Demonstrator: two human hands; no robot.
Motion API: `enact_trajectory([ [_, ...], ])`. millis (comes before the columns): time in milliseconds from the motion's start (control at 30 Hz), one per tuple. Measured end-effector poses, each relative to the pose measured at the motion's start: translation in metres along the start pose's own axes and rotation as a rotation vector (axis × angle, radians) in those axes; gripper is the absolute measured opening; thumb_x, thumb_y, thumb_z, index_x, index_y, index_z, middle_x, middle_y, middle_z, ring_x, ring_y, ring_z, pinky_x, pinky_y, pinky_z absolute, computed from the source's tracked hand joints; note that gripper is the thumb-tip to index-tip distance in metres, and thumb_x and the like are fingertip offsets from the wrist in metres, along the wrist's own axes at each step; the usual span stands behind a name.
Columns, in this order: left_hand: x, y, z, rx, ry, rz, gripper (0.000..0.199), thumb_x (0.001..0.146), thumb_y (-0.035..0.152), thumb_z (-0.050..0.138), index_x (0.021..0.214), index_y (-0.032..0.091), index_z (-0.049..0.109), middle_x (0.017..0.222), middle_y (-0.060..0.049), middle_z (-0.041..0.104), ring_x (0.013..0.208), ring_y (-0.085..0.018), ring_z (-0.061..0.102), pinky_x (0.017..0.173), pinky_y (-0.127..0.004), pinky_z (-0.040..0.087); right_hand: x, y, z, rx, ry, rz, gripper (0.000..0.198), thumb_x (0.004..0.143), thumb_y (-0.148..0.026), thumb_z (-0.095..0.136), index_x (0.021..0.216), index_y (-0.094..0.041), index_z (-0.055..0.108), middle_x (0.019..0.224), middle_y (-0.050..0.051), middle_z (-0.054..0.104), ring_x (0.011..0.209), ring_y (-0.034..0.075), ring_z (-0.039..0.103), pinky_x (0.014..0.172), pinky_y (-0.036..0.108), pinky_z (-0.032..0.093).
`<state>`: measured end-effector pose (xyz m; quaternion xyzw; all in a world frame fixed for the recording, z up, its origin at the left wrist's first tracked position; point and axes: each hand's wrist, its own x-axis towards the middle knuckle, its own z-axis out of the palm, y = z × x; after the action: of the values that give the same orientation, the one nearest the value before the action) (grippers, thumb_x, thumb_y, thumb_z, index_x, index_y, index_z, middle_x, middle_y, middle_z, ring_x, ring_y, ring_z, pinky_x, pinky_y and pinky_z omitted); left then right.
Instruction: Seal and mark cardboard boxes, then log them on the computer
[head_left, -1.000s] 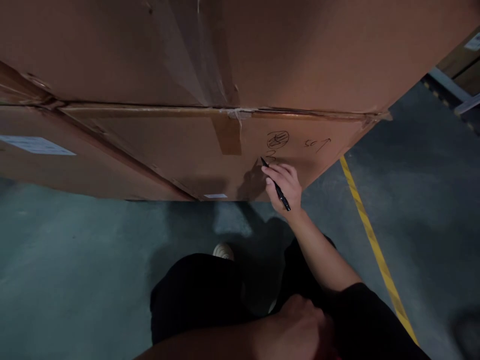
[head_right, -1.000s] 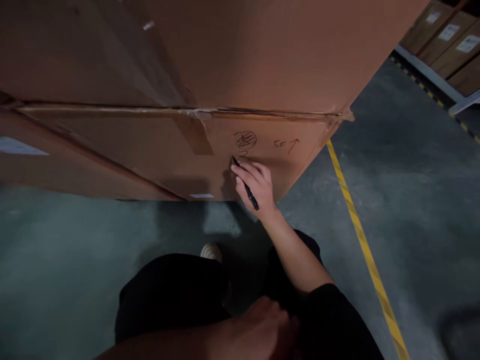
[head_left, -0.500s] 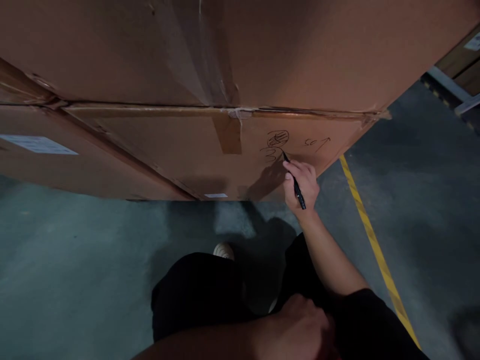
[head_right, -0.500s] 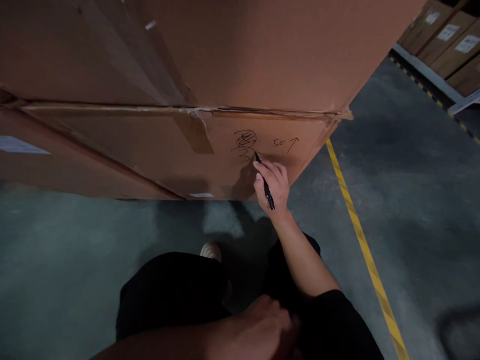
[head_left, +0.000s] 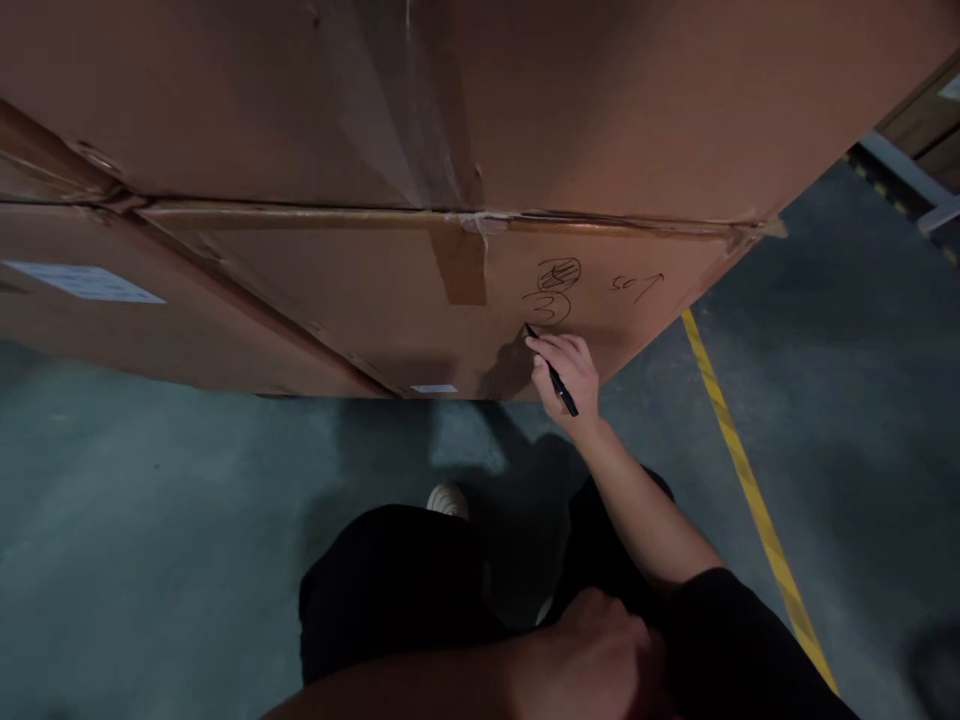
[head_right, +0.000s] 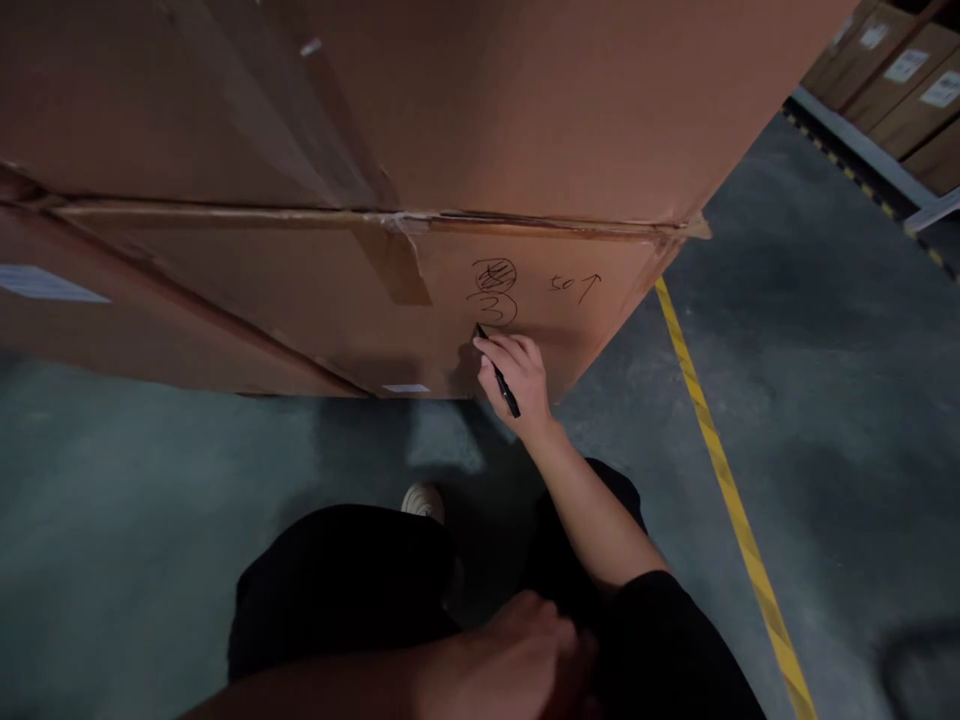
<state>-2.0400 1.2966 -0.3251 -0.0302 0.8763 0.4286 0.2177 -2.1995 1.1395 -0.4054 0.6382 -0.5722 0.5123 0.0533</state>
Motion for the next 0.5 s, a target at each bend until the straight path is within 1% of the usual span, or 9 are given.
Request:
enact_trajectory([
  [100, -0.003, 0.0, -0.007, 0.032, 0.009, -0.017, 0.038, 0.106, 0.045, 0.07, 0.085, 0.014, 0.078, 0.077, -0.01, 0.076, 0.062, -0.023, 0.067, 0.054, -0.035, 0.03, 0.01, -0.008, 0.003, 0.036, 0.009, -0.021, 0.03, 0.112, -0.029, 0.054, 0.129, -0.024, 0.078, 0.125, 0.009, 0.081, 0.118, 0.023, 0.073, 0.107, 0.047, 0.061],
  [200, -0.005, -0.001, -0.005, 0.022, 0.036, 0.034, 0.04, 0.106, 0.044, 0.071, 0.079, 0.015, 0.076, 0.071, -0.008, 0.074, 0.055, -0.02, 0.062, 0.053, -0.034, 0.029, 0.019, -0.013, 0.002, 0.001, -0.005, -0.008, 0.034, 0.114, -0.031, 0.05, 0.132, -0.026, 0.077, 0.129, 0.008, 0.08, 0.123, 0.023, 0.073, 0.11, 0.049, 0.06],
  [233, -0.005, -0.001, -0.003, 0.024, 0.051, 0.043, 0.041, 0.106, 0.044, 0.071, 0.077, 0.016, 0.074, 0.07, -0.007, 0.074, 0.054, -0.02, 0.062, 0.053, -0.034, 0.029, 0.021, -0.014, 0.001, -0.014, 0.009, -0.004, 0.034, 0.114, -0.032, 0.049, 0.133, -0.027, 0.077, 0.13, 0.008, 0.08, 0.124, 0.024, 0.073, 0.111, 0.049, 0.059],
  [300, -0.006, 0.0, 0.003, 0.049, 0.08, 0.043, 0.042, 0.105, 0.046, 0.072, 0.074, 0.017, 0.073, 0.071, -0.008, 0.074, 0.057, -0.021, 0.065, 0.052, -0.034, 0.029, 0.023, -0.016, -0.003, -0.025, 0.08, -0.016, 0.034, 0.114, -0.032, 0.05, 0.136, -0.028, 0.076, 0.131, 0.008, 0.08, 0.126, 0.025, 0.073, 0.11, 0.05, 0.059],
  [400, -0.007, 0.001, 0.01, 0.114, 0.178, -0.051, 0.043, 0.104, 0.053, 0.073, 0.078, 0.019, 0.075, 0.074, -0.008, 0.076, 0.064, -0.024, 0.071, 0.052, -0.036, 0.028, 0.021, -0.018, -0.011, -0.019, 0.183, -0.052, 0.034, 0.113, -0.029, 0.054, 0.139, -0.03, 0.074, 0.129, 0.007, 0.08, 0.122, 0.025, 0.074, 0.109, 0.049, 0.059],
  [433, -0.006, 0.0, 0.011, 0.112, 0.188, -0.049, 0.044, 0.104, 0.055, 0.074, 0.078, 0.02, 0.075, 0.073, -0.007, 0.076, 0.063, -0.024, 0.071, 0.052, -0.036, 0.028, 0.019, -0.018, -0.014, -0.016, 0.198, -0.055, 0.033, 0.113, -0.029, 0.054, 0.139, -0.03, 0.074, 0.129, 0.007, 0.08, 0.12, 0.026, 0.075, 0.108, 0.048, 0.059],
  [500, -0.003, -0.002, 0.01, 0.097, 0.149, 0.01, 0.046, 0.105, 0.058, 0.072, 0.079, 0.019, 0.075, 0.072, -0.006, 0.076, 0.06, -0.023, 0.071, 0.052, -0.036, 0.03, 0.012, -0.02, -0.022, -0.007, 0.203, -0.042, 0.033, 0.112, -0.029, 0.056, 0.139, -0.03, 0.075, 0.128, 0.008, 0.08, 0.118, 0.026, 0.075, 0.107, 0.048, 0.06],
])
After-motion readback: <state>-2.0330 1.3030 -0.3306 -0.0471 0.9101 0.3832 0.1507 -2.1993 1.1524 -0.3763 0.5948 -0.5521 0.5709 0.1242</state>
